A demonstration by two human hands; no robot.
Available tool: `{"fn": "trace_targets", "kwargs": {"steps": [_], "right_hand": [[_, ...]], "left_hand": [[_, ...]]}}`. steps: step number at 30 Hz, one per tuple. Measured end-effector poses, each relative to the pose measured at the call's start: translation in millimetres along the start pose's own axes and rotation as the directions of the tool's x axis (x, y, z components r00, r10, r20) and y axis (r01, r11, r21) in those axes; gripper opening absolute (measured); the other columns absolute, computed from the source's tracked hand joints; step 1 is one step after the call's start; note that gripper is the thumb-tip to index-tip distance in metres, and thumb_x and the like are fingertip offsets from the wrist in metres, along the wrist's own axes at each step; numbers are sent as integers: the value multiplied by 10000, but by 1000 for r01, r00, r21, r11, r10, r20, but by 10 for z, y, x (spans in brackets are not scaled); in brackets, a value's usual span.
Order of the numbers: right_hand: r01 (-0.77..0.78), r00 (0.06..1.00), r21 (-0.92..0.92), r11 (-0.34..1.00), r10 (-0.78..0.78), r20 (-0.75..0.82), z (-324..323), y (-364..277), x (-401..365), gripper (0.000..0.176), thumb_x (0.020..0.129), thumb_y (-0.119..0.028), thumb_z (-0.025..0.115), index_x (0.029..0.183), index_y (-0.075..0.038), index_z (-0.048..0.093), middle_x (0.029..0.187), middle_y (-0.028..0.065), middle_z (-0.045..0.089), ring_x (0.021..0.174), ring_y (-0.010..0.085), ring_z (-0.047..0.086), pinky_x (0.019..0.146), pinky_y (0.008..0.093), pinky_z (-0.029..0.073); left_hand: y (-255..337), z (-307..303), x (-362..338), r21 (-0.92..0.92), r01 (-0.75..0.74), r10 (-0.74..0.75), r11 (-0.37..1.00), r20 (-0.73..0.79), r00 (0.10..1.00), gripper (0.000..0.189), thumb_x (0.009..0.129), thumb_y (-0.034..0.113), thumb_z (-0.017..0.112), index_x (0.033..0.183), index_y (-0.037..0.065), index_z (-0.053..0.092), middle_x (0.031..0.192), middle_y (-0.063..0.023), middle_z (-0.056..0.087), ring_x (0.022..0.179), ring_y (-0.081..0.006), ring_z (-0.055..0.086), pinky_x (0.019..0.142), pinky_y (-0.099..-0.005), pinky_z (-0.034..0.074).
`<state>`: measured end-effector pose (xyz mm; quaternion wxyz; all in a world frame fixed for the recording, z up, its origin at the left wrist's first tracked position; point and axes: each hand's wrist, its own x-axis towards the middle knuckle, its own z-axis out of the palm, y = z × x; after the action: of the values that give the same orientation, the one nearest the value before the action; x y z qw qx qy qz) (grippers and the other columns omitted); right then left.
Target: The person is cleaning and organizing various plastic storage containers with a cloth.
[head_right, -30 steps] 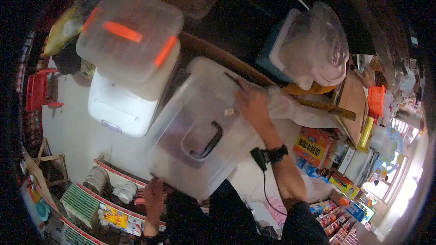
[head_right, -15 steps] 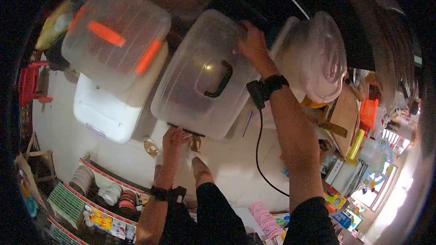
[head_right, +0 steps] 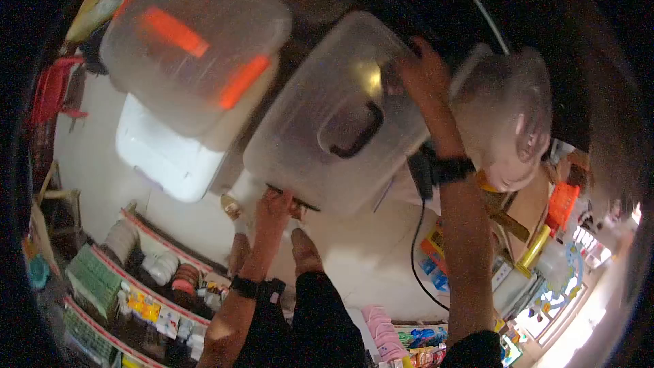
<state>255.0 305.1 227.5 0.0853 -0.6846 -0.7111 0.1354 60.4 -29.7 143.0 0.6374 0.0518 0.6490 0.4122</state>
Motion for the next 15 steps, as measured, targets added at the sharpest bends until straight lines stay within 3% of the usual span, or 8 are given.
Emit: {"fn": "trace_targets", "kwargs": {"steps": [1,5,7,9,11,13,14,15], "right_hand": [[-84,994,76,994,79,76,-126,-187,-264,537,853,-193,667,1363,-65,556,1289,206,636,1206,364,609,1030,444,473],[-61,978,368,928,-19,209,-101,136,-1070,531,892,-220,632,1373,-17,535,1343,206,586,1252,323,563,1070,419,433],[-215,944,271,938,129,303,-154,192,-1547,542,879,-174,622,1381,4,520,1374,217,559,1275,329,545,1088,408,408],[-38,962,416,908,-80,263,-218,173,-2009,514,874,-168,629,1336,33,534,1300,200,606,1190,289,582,1050,378,424],[-274,881,388,880,68,467,-319,250,-2495,538,868,-170,636,1338,65,522,1269,191,606,1164,252,571,1038,363,417],[-358,845,391,848,116,522,-382,304,-2966,565,846,-175,671,1331,77,527,1238,149,610,1144,217,564,1023,347,417],[-367,845,400,840,121,522,-437,190,-3116,565,846,-175,671,1331,77,527,1238,149,610,1144,217,564,1023,347,417],[-485,778,414,771,164,606,-523,24,-3235,528,831,-118,689,1306,64,545,1224,135,618,1131,218,584,1017,349,435]], "left_hand": [[-87,-160,-181,-38,-11,10,999,-11,1000,238,980,185,645,1010,-46,599,888,-84,675,773,-148,671,694,-284,563],[30,-789,-914,35,-61,63,998,-52,997,224,969,176,662,1035,-31,609,896,-76,682,754,-141,662,683,-263,540],[227,-1153,-1183,170,-84,96,982,-64,993,246,943,149,686,1096,-23,600,905,-83,690,743,-150,660,697,-280,542],[578,-1482,-1371,365,-74,89,928,-24,996,269,922,134,702,1114,-21,595,872,-89,683,728,-152,650,690,-288,534],[903,-1787,-1593,543,-70,68,837,23,997,299,901,119,719,1132,-20,591,839,-96,676,713,-154,640,683,-295,527],[1238,-2026,-1817,694,-93,57,714,75,996,302,864,104,745,1084,-25,585,752,-102,635,667,-158,606,650,-303,496],[1577,-1938,-1911,668,-44,46,743,15,999,239,849,96,750,943,-16,562,689,-98,569,636,-153,545,623,-297,452],[1608,-2199,-1987,736,-129,76,665,105,992,228,854,80,739,868,-5,527,690,-79,545,638,-138,507,614,-296,436]]}}
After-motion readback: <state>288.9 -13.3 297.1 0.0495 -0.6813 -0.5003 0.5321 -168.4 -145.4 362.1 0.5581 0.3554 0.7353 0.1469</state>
